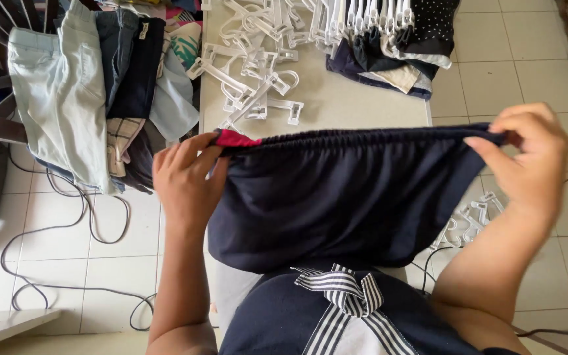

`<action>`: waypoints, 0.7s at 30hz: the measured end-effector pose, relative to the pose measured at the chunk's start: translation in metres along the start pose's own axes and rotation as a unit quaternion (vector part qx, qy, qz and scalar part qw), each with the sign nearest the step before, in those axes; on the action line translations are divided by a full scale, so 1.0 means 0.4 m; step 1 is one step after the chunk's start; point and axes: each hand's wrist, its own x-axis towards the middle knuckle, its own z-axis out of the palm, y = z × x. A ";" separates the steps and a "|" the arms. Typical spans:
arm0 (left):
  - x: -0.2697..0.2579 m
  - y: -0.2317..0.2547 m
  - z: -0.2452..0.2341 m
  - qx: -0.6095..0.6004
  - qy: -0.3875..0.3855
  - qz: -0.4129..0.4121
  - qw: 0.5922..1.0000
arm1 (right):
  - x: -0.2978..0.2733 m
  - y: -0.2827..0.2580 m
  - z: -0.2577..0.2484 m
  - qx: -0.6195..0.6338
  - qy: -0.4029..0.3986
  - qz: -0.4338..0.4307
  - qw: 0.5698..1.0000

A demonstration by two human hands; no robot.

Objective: The person is taking shorts from a pile, spreading them flat on a table, and then attaching them to a plastic hanger using the built-in clips.

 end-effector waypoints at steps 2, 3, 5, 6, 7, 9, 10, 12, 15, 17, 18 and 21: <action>-0.045 -0.042 0.124 -0.015 -0.049 -0.026 0.998 | 0.008 0.034 0.085 -0.009 -0.016 0.018 1.000; -0.063 -0.066 0.188 -0.030 -0.096 -0.051 0.994 | 0.015 0.051 0.129 -0.018 -0.030 0.035 0.999; -0.072 -0.075 0.228 -0.035 -0.138 -0.087 0.986 | -0.007 0.101 0.192 -0.030 -0.041 0.070 0.996; -0.076 -0.077 0.249 -0.041 -0.181 -0.123 0.975 | -0.019 0.127 0.222 -0.042 -0.054 0.106 0.992; -0.067 -0.079 0.248 -0.041 -0.181 -0.122 0.975 | -0.019 0.137 0.232 -0.042 -0.053 0.107 0.992; -0.055 -0.081 0.245 -0.045 -0.084 -0.090 0.991 | -0.025 0.156 0.254 -0.062 0.004 0.126 0.990; -0.050 -0.079 0.243 -0.045 -0.086 -0.092 0.991 | -0.015 0.150 0.253 -0.062 0.002 0.128 0.990; -0.044 -0.076 0.237 -0.028 -0.013 -0.044 0.999 | -0.002 0.134 0.252 -0.036 0.054 0.064 0.996; -0.101 -0.077 0.234 -0.066 0.008 -0.001 0.998 | -0.011 0.116 0.237 0.047 0.001 0.117 0.992; -0.203 -0.107 0.269 -0.086 -0.065 -0.009 0.994 | -0.037 0.147 0.229 0.048 -0.142 0.207 0.967; -0.259 -0.121 0.285 -0.106 -0.136 -0.014 0.985 | -0.054 0.161 0.226 0.048 -0.279 0.290 0.914; -0.338 -0.108 0.237 -0.138 -0.451 -0.149 0.869 | -0.137 0.168 0.243 0.045 -0.389 0.342 0.854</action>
